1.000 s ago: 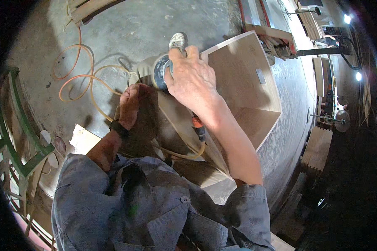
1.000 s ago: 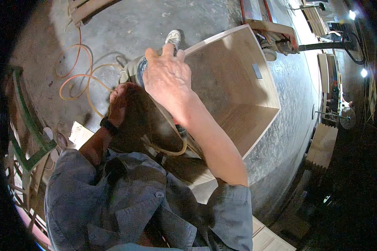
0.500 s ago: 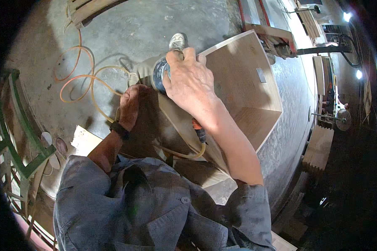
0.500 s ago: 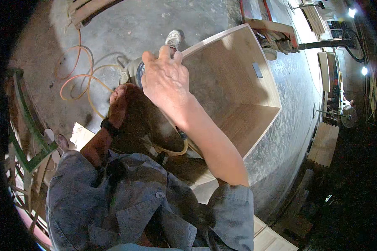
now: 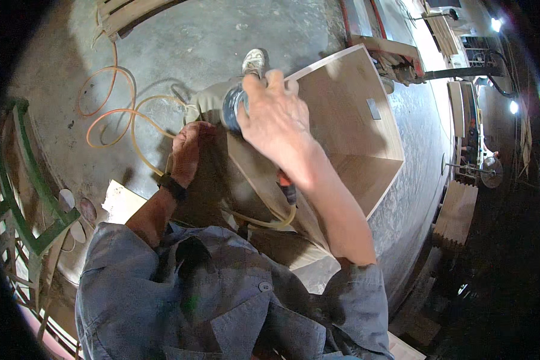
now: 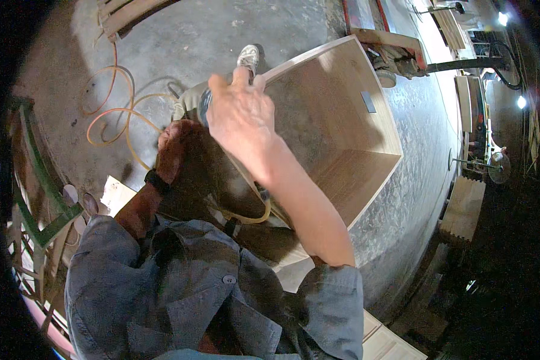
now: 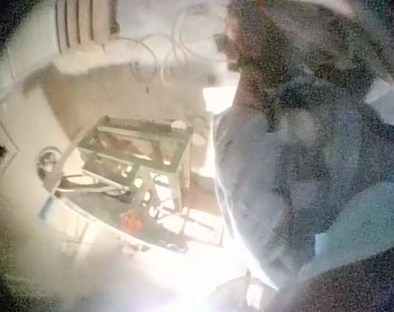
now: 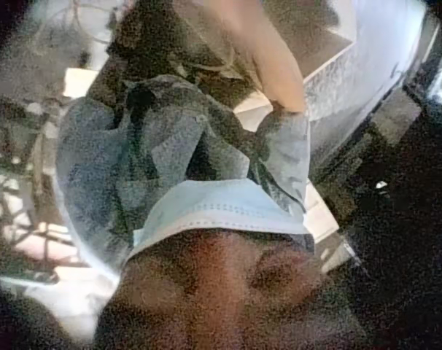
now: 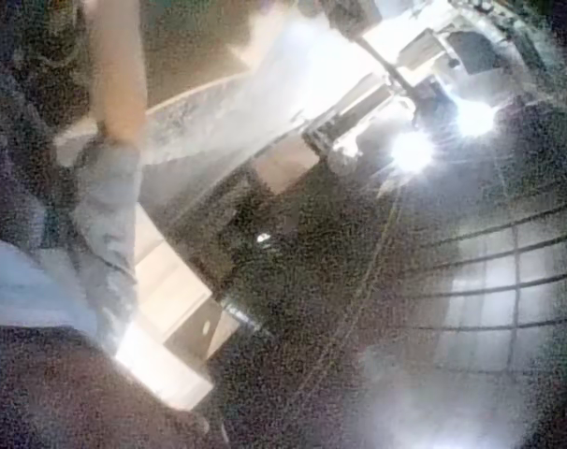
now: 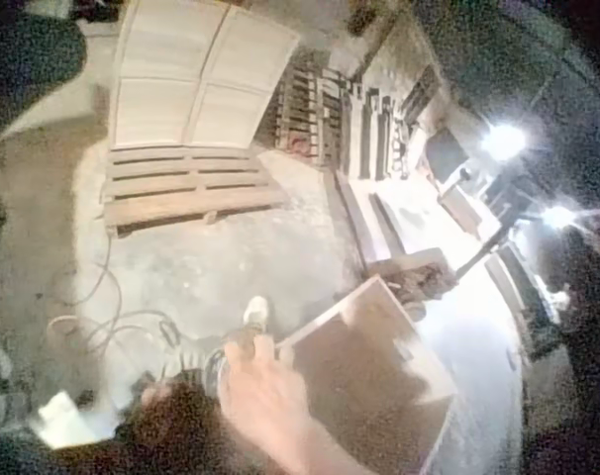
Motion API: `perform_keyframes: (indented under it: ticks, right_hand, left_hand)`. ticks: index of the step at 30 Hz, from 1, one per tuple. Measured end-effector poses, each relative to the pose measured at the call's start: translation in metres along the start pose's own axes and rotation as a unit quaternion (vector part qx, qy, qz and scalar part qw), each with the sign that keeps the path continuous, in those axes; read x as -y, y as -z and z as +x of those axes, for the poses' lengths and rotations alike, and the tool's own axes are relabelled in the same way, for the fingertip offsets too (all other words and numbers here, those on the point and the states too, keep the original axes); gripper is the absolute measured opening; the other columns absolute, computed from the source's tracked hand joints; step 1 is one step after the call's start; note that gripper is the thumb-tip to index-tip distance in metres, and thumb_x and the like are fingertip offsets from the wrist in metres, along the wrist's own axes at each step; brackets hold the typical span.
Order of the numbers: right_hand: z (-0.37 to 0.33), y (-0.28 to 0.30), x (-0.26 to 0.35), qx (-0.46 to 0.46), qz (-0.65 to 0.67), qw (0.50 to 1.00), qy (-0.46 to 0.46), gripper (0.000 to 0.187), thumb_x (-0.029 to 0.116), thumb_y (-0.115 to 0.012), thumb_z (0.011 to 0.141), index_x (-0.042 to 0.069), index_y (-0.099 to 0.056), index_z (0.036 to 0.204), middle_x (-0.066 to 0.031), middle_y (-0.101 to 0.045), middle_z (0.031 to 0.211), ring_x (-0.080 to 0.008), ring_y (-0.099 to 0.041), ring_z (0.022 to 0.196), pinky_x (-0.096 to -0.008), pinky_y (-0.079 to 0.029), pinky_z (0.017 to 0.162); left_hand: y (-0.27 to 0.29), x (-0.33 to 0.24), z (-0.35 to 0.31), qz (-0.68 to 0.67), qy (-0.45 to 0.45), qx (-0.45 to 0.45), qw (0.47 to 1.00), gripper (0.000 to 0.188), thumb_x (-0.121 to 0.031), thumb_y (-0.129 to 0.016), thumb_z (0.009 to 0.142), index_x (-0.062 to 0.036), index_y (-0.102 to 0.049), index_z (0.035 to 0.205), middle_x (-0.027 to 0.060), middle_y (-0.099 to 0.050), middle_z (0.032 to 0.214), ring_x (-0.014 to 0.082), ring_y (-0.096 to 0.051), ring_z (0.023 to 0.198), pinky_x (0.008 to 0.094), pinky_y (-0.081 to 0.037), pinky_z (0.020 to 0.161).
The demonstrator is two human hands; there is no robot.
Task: Sanding the edges and surfaces of a wooden box with a power sander.
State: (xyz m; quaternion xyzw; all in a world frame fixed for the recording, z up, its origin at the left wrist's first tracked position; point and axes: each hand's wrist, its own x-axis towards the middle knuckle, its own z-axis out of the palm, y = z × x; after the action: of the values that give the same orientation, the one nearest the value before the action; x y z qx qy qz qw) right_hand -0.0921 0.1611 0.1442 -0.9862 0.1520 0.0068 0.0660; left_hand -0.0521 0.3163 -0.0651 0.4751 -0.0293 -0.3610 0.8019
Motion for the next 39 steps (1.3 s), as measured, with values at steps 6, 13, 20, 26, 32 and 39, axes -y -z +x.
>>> perform_keyframes:
  ticks: [6, 13, 20, 26, 32, 39]
  right_hand:
    - [-0.007, -0.001, 0.006, 0.047, 0.01, 0.999, -0.001, 0.024, 0.019, -0.059, 0.086, 0.006, -0.058, 0.106, -0.0214, -0.051, 0.11, -0.0434, -0.055, 0.101, -0.0489, -0.052, 0.081]
    - [0.017, 0.002, -0.017, 0.013, 0.013, 0.999, -0.044, 0.031, 0.026, -0.059, 0.088, 0.008, -0.056, 0.113, -0.0238, -0.05, 0.118, -0.0445, -0.054, 0.106, -0.0512, -0.049, 0.086]
    - [-0.014, 0.004, 0.009, 0.05, 0.006, 0.999, 0.021, 0.025, 0.014, -0.057, 0.085, 0.006, -0.059, 0.109, -0.0237, -0.05, 0.113, -0.0438, -0.055, 0.102, -0.0486, -0.053, 0.085]
    - [0.028, 0.012, -0.022, 0.046, -0.006, 0.996, -0.076, 0.027, 0.014, -0.053, 0.088, 0.004, -0.058, 0.112, -0.026, -0.049, 0.119, -0.0432, -0.054, 0.107, -0.0486, -0.052, 0.087]
    - [-0.001, 0.002, 0.01, 0.06, 0.01, 0.998, -0.02, 0.028, 0.018, -0.057, 0.087, 0.006, -0.057, 0.112, -0.0241, -0.05, 0.115, -0.0425, -0.053, 0.108, -0.0483, -0.051, 0.087]
    - [0.02, -0.006, -0.011, 0.0, -0.007, 0.999, -0.035, 0.027, 0.02, -0.06, 0.086, 0.006, -0.06, 0.109, -0.0227, -0.055, 0.106, -0.0418, -0.057, 0.097, -0.0485, -0.052, 0.082]
  left_hand:
    - [0.005, 0.008, -0.002, -0.023, -0.041, 0.015, 0.999, 0.036, -0.031, -0.044, 0.103, -0.0006, -0.062, 0.103, 0.007, -0.066, 0.098, 0.0157, -0.062, 0.091, 0.0316, -0.049, 0.089]
    - [0.003, 0.006, 0.0, -0.02, -0.037, -0.002, 0.999, 0.035, -0.031, -0.046, 0.102, -0.0002, -0.062, 0.104, 0.0072, -0.066, 0.099, 0.0161, -0.063, 0.091, 0.032, -0.049, 0.089]
    - [0.015, 0.015, 0.004, -0.049, -0.013, 0.036, 0.998, 0.035, -0.03, -0.044, 0.103, -0.0005, -0.062, 0.104, 0.0081, -0.066, 0.1, 0.0169, -0.063, 0.093, 0.0317, -0.049, 0.089]
    - [0.003, 0.007, 0.004, -0.013, -0.027, 0.014, 0.999, 0.034, -0.029, -0.043, 0.103, -0.0007, -0.061, 0.104, 0.0089, -0.066, 0.101, 0.018, -0.063, 0.095, 0.0324, -0.049, 0.089]
    - [0.022, 0.018, 0.007, -0.033, -0.006, 0.011, 0.999, 0.034, -0.029, -0.043, 0.103, -0.0004, -0.061, 0.104, 0.0088, -0.066, 0.101, 0.0169, -0.063, 0.095, 0.032, -0.049, 0.089]
    - [0.005, 0.007, 0.005, 0.004, -0.013, 0.009, 1.0, 0.034, -0.028, -0.043, 0.103, 0.0001, -0.062, 0.103, 0.008, -0.067, 0.099, 0.0163, -0.063, 0.091, 0.0306, -0.048, 0.089]
